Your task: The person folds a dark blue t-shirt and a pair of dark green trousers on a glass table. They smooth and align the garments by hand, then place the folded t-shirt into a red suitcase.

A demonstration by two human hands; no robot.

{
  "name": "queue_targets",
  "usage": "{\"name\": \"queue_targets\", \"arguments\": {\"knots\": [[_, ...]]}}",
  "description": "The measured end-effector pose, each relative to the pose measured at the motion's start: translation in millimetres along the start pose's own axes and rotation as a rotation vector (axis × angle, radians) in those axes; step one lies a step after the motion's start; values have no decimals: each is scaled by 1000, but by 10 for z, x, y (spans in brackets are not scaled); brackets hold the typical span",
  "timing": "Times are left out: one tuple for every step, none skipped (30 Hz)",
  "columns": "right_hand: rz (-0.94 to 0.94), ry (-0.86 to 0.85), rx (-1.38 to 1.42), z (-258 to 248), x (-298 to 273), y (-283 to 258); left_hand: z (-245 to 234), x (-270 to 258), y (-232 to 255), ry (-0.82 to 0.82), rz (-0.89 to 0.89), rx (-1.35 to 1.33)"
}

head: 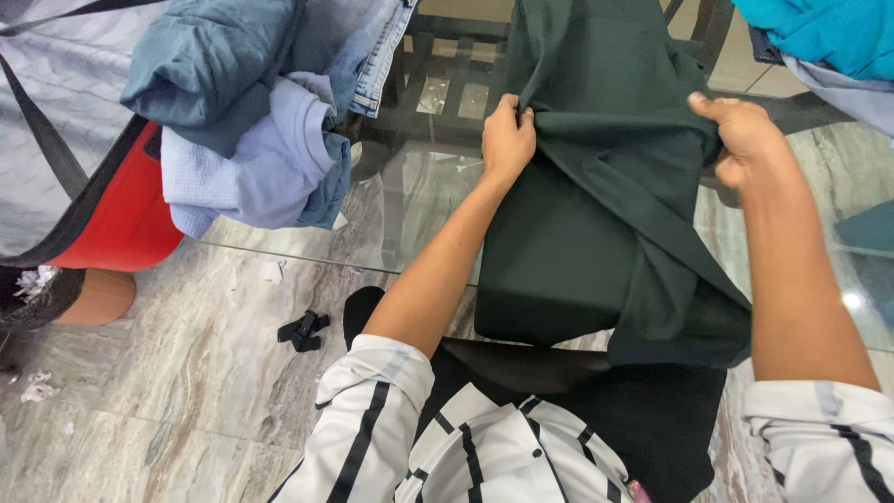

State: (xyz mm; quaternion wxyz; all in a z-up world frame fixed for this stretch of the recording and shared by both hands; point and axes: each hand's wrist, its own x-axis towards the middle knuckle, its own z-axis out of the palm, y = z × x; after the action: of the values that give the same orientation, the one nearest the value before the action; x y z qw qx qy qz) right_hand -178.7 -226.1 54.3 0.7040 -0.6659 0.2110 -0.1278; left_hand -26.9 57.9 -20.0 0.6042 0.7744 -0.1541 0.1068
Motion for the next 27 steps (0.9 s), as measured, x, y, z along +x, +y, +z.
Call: {"name": "queue_targets", "arguments": {"knots": [[71, 56, -248, 17, -87, -25, -10, -6, 8, 10, 19, -2], [144, 111, -496, 50, -187, -50, -24, 4, 27, 12, -10, -18], [217, 161, -744, 101, -291, -72, -46, 25, 50, 14, -40, -33], [150, 100, -899, 169, -398, -87, -72, 32, 74, 17, -70, -47], [76, 37, -1051, 243, -494, -111, -89, 52, 107, -28, -158, -19], [0, -28, -1202, 310, -607, -126, -105, 77, 142, -73, -245, 9], [-4, 26, -1317, 374, -699, -159, -128, 106, 176, -117, -329, 36], [-8, 83, -1431, 432, -784, -188, -162, 131, 197, -151, -311, 155], [-15, 143, -1544, 474, -857, -213, -191, 161, 213, -184, -292, 272], [-197, 147, -1525, 511, -905, -241, -213, 177, 223, -217, -272, 390], [-381, 156, -1499, 552, -914, -276, -232, 181, 229, -172, -138, 473], [-565, 167, -1466, 601, -896, -304, -255, 147, 219, -126, -3, 556], [-639, 101, -1437, 672, -854, -307, -285, 108, 197, -79, 131, 639], [-713, 35, -1407, 761, -790, -289, -302, 86, 182, -34, 193, 680], [-786, -31, -1377, 854, -702, -267, -297, 73, 173, 13, 254, 718], [-783, -92, -1417, 964, -606, -218, -292, 60, 161, 60, 316, 757], [-776, -154, -1459, 1077, -517, -148, -289, 29, 142, -12, 271, 759], [-644, -244, -1450, 1191, -441, -59, -291, -3, 124, -84, 226, 760], [-513, -333, -1435, 1294, -368, 21, -302, -17, 111, -156, 180, 763], [-351, -362, -1484, 1382, -303, 93, -299, -25, 108, -127, 215, 753], [-185, -387, -1524, 1478, -257, 181, -309, -30, 98, -101, 250, 747], [-17, -406, -1557, 1548, -206, 240, -329, -12, 86, -75, 286, 741], [2, -400, -1554, 1593, -165, 285, -335, 7, 78, -105, 233, 669], [20, -393, -1551, 1619, -124, 310, -327, 42, 74, -135, 181, 596], [41, -388, -1549, 1615, -90, 320, -309, 74, 67, -166, 127, 521], [41, -383, -1558, 1601, -54, 316, -278, 137, 64, -170, 74, 505], [44, -379, -1565, 1589, -22, 310, -244, 220, 58, -177, 20, 492]]}}
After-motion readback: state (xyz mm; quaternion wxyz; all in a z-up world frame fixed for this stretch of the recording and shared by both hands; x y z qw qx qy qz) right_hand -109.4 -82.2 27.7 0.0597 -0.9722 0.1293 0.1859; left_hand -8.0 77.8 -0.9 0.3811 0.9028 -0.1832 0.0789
